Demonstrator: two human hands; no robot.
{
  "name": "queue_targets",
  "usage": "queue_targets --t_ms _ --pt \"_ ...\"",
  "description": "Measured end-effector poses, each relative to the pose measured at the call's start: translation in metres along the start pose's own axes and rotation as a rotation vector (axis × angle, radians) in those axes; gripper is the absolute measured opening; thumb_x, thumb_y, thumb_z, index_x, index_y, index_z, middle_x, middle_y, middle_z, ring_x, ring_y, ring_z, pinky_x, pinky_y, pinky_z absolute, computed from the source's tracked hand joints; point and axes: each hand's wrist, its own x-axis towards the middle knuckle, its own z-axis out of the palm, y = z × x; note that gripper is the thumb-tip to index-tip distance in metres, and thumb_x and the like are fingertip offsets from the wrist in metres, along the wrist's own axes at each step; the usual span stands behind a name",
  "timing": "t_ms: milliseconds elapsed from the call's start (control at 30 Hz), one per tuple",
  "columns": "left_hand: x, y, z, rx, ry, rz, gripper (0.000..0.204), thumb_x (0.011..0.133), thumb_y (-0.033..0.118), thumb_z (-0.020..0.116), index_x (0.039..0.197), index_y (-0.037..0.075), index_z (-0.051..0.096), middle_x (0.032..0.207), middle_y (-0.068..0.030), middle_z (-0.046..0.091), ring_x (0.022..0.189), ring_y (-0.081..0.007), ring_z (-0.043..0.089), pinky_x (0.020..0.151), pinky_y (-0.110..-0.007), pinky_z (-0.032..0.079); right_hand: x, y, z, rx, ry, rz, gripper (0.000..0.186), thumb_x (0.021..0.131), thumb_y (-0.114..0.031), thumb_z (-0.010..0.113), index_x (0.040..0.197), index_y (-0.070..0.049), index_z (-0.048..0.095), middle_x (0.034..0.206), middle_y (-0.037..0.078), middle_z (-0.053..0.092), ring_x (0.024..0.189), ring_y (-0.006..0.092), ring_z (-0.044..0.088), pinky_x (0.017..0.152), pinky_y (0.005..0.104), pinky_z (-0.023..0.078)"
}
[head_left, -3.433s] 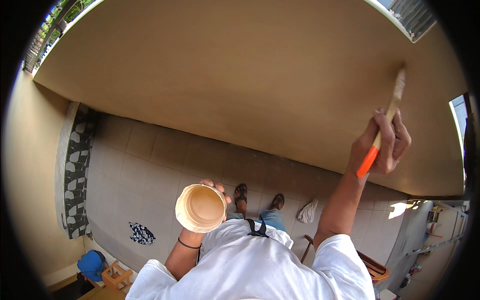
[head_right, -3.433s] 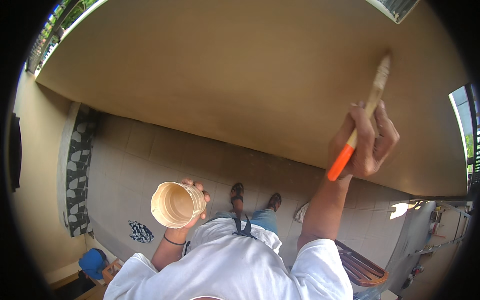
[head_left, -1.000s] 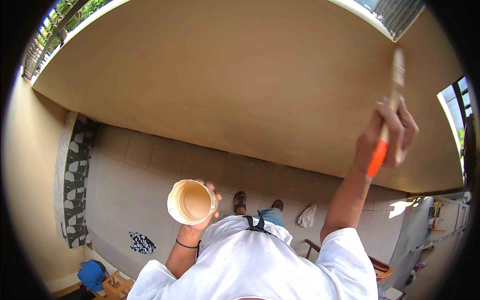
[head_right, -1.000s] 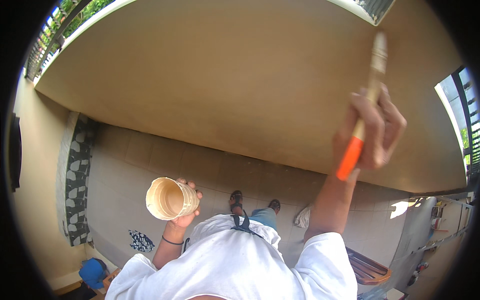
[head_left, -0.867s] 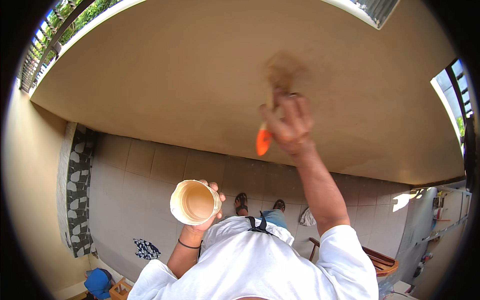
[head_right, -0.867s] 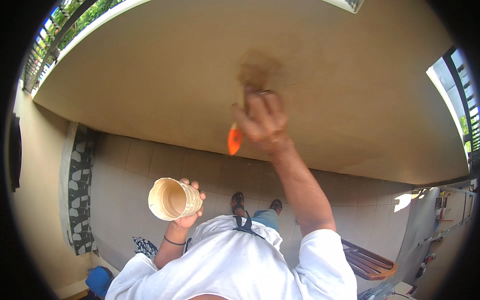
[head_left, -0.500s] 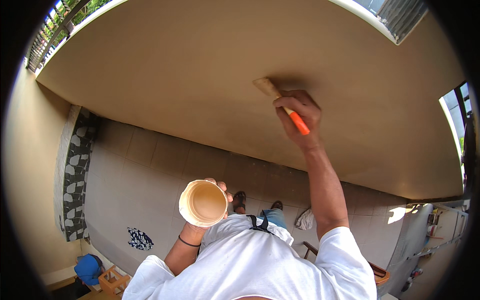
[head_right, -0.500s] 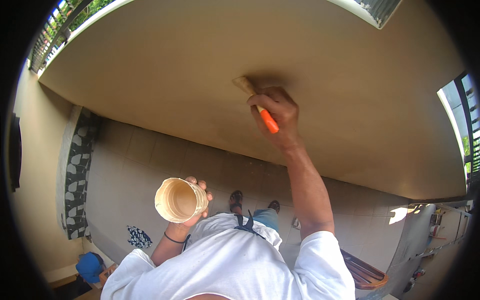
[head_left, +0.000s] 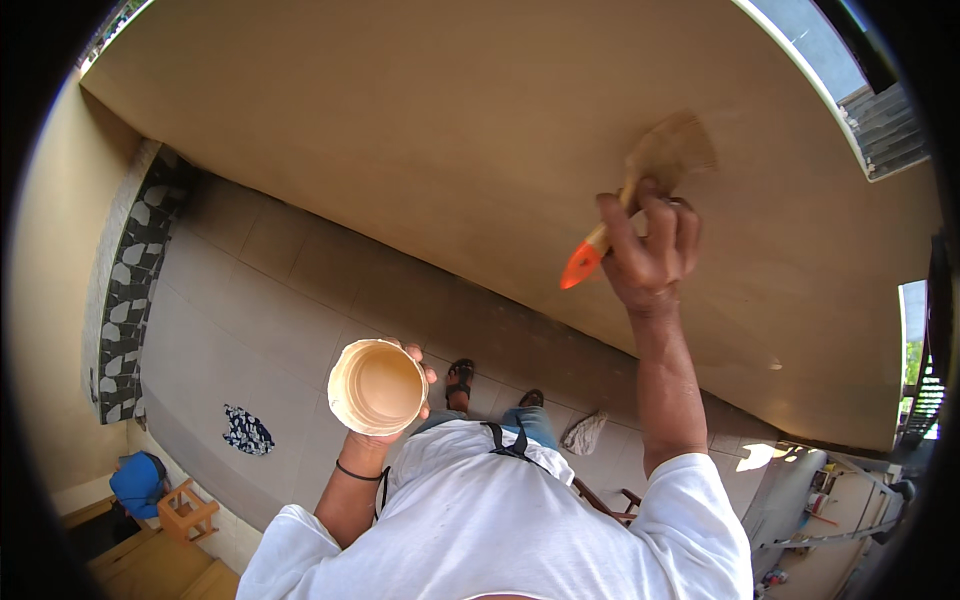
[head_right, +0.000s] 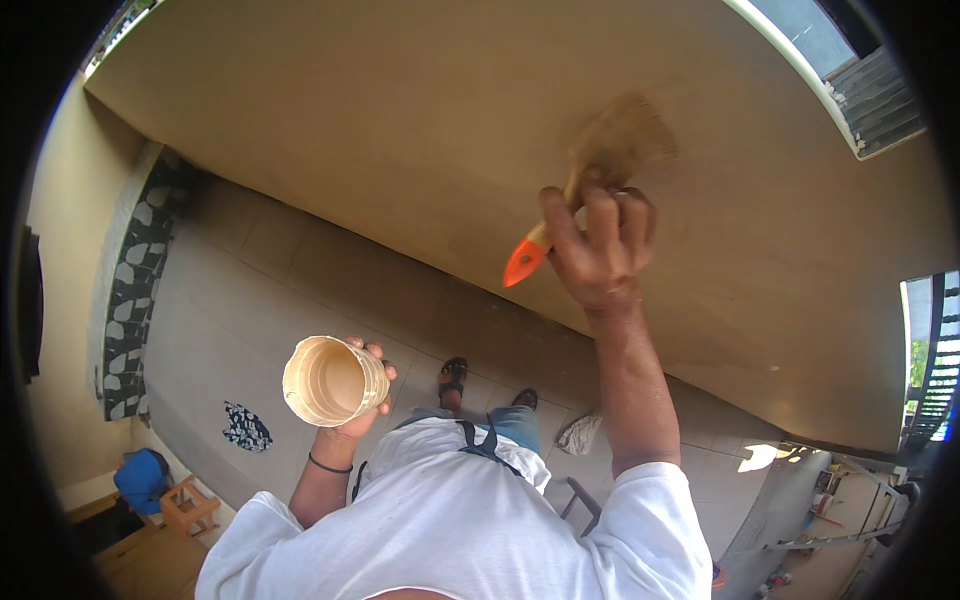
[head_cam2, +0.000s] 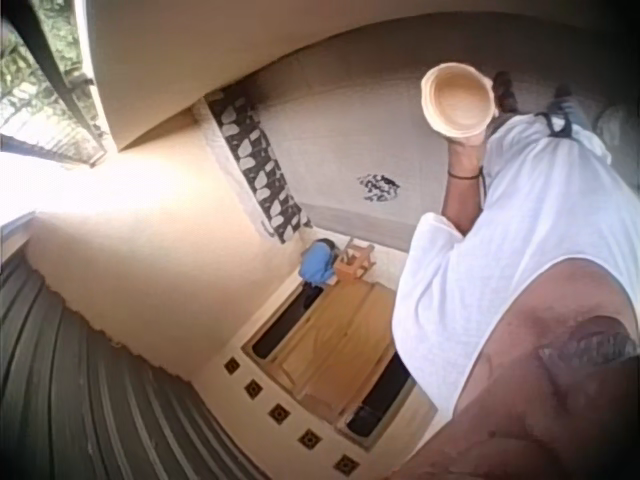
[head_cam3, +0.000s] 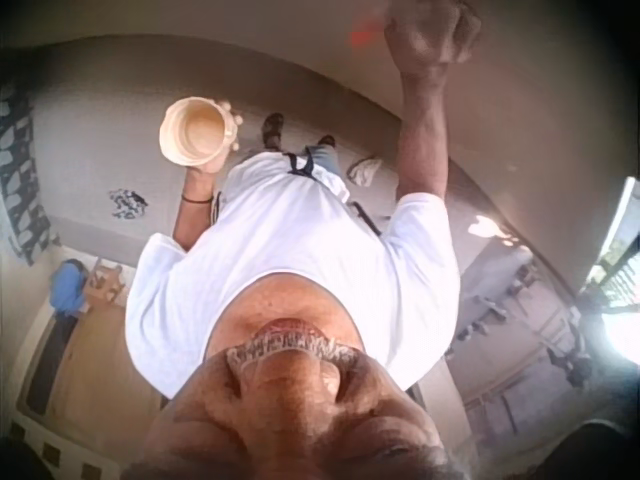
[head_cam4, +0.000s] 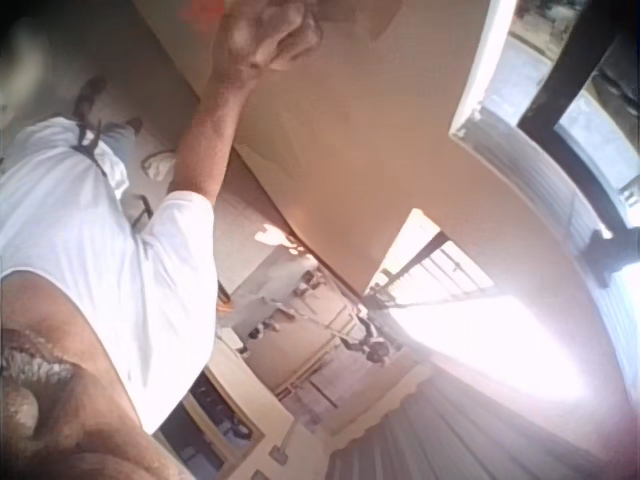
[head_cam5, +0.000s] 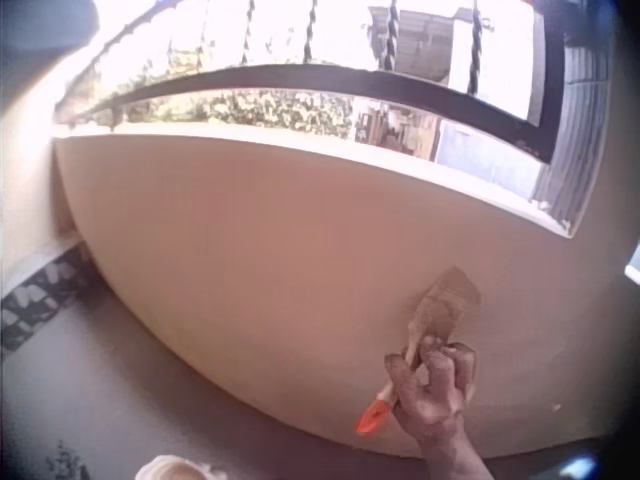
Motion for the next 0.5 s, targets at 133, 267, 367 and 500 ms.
queue_targets --t_ms 133,267,367,500 --pt "-0.004 0.005 -0.006 0.062 -0.025 0.010 0.072 0.100 0.052 0.073 0.149 0.006 0.047 0.143 -0.0205 0.052 0.134 -0.0486 0.055 0.081 -0.061 0.070 -0.057 -0.048 0.056 0.161 -0.132 -0.035 0.026 0.068 -0.005 0.076 0.092 -0.017 0.073 0.104 0.007 0.065 0.088 0.0267 0.061 0.077 0.0414 0.056" --pt "-0.011 0.008 -0.008 0.085 -0.022 0.043 0.072 0.100 0.052 0.074 0.148 0.005 0.048 0.143 -0.0208 0.052 0.133 -0.0491 0.056 0.081 -0.061 0.070 -0.102 -0.087 0.097 0.348 -0.379 -0.010 0.036 0.066 -0.002 0.078 0.098 -0.018 0.076 0.110 0.006 0.066 0.090 0.0285 0.063 0.077 0.0408 0.056" --pt "-0.017 0.011 -0.012 0.086 -0.040 0.062 0.071 0.101 0.052 0.073 0.148 0.005 0.048 0.143 -0.0210 0.052 0.135 -0.0493 0.055 0.081 -0.061 0.070 -0.102 -0.100 0.103 0.462 -0.469 0.009 0.037 0.068 -0.001 0.078 0.101 -0.017 0.075 0.109 0.006 0.066 0.093 0.0298 0.065 0.077 0.0419 0.057" --pt "-0.025 0.011 -0.019 0.037 -0.044 0.079 0.070 0.101 0.051 0.073 0.148 0.005 0.048 0.143 -0.0213 0.051 0.137 -0.0496 0.054 0.082 -0.062 0.070 -0.056 -0.079 0.092 0.627 -0.288 0.130 0.033 0.076 0.003 0.080 0.104 -0.014 0.075 0.101 0.007 0.069 0.089 0.0299 0.068 0.073 0.0425 0.058"
